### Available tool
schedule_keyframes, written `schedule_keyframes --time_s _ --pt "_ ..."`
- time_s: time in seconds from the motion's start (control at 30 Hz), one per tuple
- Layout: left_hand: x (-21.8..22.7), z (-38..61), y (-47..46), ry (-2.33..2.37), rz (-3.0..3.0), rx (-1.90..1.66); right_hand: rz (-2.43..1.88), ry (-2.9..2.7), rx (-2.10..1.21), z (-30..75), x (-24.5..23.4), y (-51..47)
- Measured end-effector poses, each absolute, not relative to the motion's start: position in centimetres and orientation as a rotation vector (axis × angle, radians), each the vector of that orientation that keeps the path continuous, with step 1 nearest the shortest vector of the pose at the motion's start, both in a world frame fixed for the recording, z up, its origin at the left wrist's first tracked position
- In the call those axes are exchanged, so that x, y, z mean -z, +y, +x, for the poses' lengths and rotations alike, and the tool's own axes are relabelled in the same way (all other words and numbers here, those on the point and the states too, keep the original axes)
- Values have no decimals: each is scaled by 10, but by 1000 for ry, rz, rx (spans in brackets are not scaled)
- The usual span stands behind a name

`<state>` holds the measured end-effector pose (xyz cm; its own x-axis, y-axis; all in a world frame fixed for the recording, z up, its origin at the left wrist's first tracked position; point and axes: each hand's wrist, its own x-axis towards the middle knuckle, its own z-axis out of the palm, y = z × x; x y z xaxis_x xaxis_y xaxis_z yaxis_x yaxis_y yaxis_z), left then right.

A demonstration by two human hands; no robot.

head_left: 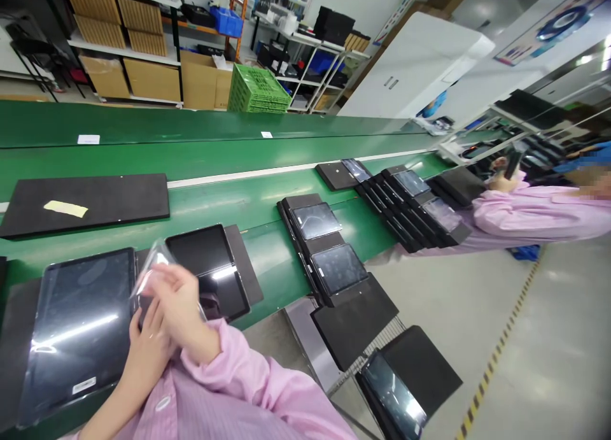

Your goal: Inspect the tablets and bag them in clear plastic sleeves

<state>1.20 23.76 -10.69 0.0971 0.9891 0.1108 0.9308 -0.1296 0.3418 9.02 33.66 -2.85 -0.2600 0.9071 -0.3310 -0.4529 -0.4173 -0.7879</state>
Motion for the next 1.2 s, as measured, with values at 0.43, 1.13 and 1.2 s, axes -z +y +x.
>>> schedule_keyframes --time_s 0.43,1.13,1.2 --pt "38 -52 231 2808 1663 -210 -1770 -1565 -917 255 57 359" --pt "22 -118 234 1693 317 -1102 -1239 -954 -1918 190 28 360" --pt "19 -113 233 1661 167 -1186 -1161 -948 -1964 163 35 353"
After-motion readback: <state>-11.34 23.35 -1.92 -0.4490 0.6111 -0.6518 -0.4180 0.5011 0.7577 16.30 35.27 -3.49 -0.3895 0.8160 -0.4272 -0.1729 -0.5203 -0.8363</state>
